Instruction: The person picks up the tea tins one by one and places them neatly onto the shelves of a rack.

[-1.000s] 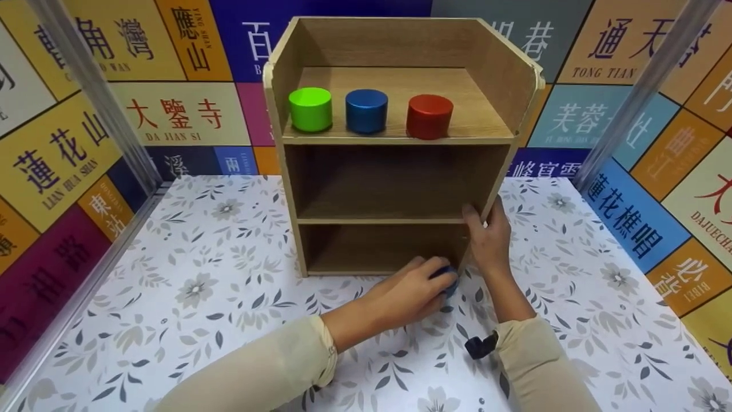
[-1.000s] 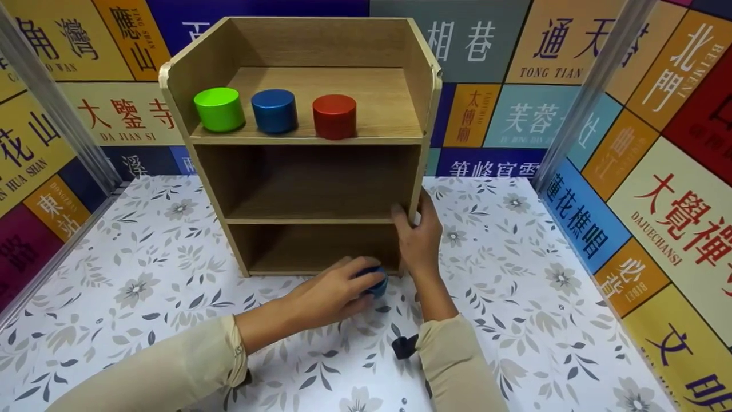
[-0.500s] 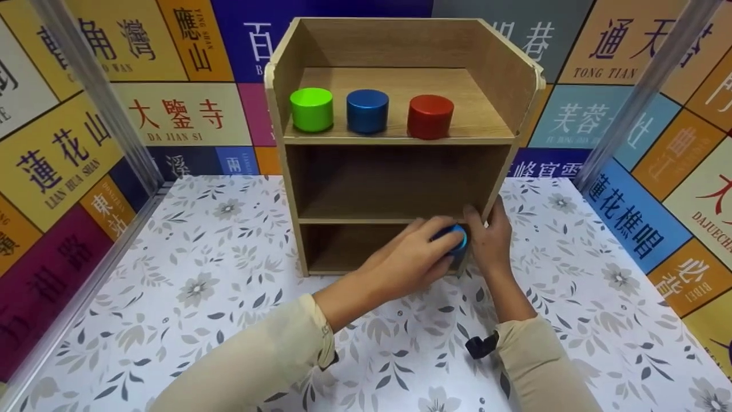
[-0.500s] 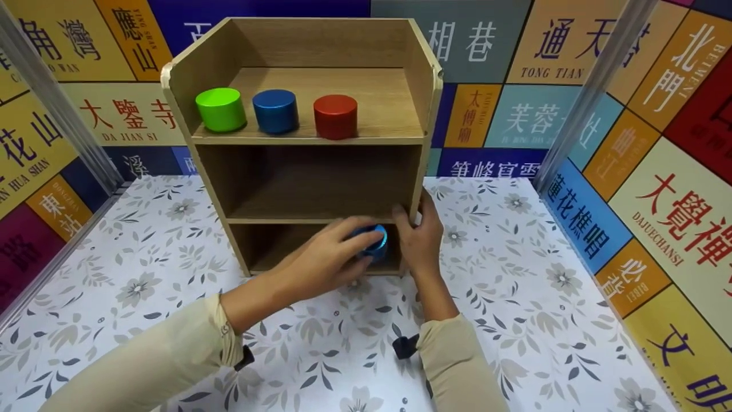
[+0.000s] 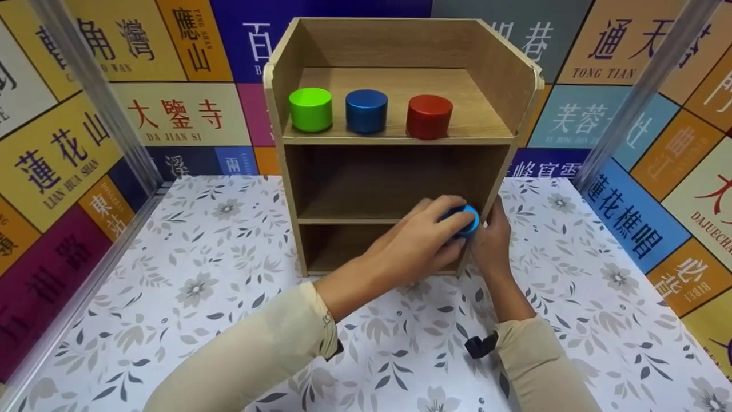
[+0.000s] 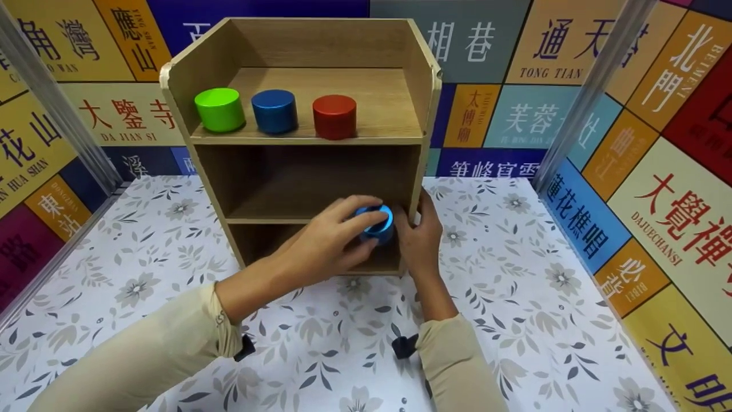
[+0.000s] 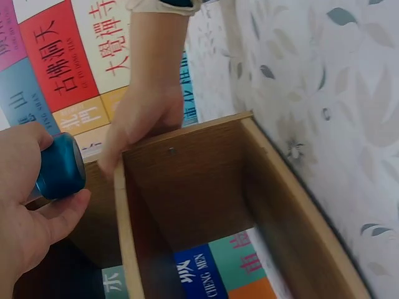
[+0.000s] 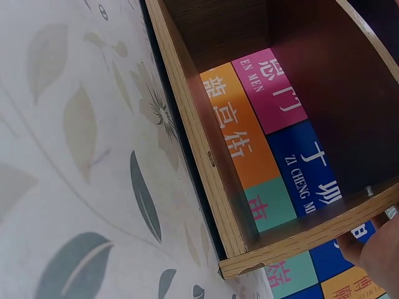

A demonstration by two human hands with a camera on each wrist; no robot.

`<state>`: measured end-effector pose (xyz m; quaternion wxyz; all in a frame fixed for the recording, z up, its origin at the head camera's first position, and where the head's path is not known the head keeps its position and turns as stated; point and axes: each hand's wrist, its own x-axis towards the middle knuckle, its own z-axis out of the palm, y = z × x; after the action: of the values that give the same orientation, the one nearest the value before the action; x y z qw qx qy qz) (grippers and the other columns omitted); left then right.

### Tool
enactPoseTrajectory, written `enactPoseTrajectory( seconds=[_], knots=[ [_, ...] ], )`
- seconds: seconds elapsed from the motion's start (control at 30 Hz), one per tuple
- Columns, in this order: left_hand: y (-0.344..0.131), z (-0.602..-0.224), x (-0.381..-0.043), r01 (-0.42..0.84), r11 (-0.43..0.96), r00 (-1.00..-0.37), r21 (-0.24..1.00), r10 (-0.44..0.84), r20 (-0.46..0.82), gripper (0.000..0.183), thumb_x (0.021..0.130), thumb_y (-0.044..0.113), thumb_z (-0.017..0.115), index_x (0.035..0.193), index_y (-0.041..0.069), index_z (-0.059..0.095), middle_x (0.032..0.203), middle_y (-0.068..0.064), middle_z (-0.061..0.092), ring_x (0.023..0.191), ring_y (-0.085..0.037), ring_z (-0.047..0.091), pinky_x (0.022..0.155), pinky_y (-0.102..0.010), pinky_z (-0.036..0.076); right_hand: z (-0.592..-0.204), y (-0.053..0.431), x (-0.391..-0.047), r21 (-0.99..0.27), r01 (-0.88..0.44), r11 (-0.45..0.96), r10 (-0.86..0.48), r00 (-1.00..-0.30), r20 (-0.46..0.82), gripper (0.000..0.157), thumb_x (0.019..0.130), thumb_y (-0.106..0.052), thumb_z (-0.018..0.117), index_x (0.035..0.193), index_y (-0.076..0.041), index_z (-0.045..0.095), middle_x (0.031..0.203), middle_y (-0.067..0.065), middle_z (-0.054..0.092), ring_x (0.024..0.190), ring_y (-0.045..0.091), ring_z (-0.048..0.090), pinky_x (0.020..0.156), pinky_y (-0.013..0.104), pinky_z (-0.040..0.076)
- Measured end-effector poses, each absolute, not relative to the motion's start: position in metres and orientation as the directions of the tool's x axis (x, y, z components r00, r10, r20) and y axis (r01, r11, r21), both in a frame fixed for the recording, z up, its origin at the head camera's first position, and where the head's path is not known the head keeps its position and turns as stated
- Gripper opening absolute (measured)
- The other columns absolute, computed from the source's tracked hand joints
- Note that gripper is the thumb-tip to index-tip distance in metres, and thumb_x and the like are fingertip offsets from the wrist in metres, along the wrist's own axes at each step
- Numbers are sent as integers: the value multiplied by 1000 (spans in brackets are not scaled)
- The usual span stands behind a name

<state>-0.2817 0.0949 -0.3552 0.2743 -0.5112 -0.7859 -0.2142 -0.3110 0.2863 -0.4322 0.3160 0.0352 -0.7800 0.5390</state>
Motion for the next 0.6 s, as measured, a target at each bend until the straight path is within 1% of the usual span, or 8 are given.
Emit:
enactPoseTrajectory(
  seconds=[0.13,0.23,0.3,0.4,0.5,0.6],
  knots=[
    [95,-340,-282,919,390,-330,60,677,658,35,93,26,51,126,14,56,131,-8,49,107,-20,52,96,-21,42,-432,286,-311,-825,-386,413,286,-805,520,48,92,-21,57,137,-14,44,131,9,54,124,18,48,103,34,38],
    [96,-328,-283,915,399,-327,52,662,675,34,94,26,51,125,14,57,131,-8,49,106,-20,51,96,-21,41,-432,285,-311,-826,-373,423,299,-803,515,51,90,-17,56,139,-11,42,134,10,52,126,18,46,105,34,36],
    [96,-319,-283,912,407,-331,55,649,685,34,94,26,50,125,15,57,132,-8,49,107,-20,51,96,-20,41,-432,284,-312,-831,-358,425,306,-808,504,51,91,-16,54,140,-11,40,136,10,51,125,17,46,105,34,36],
    [95,-305,-283,904,423,-349,68,635,689,35,94,26,49,126,16,57,134,-7,48,109,-20,50,98,-21,40,-434,286,-315,-849,-345,400,304,-824,479,52,92,-22,54,141,-16,39,136,8,50,121,17,48,104,35,37],
    [95,-293,-282,895,438,-368,80,626,687,36,94,27,49,128,16,55,135,-6,46,113,-19,49,100,-21,39,-442,292,-322,-856,-340,390,291,-836,465,51,93,-32,54,141,-26,38,136,1,50,119,14,49,102,35,38],
    [94,-280,-282,883,460,-394,97,612,685,37,95,29,48,129,17,55,136,-5,46,114,-17,47,100,-20,38,-451,299,-330,-848,-351,398,285,-831,478,51,91,-39,56,139,-33,38,134,-5,51,118,10,49,101,34,38]
  ],
)
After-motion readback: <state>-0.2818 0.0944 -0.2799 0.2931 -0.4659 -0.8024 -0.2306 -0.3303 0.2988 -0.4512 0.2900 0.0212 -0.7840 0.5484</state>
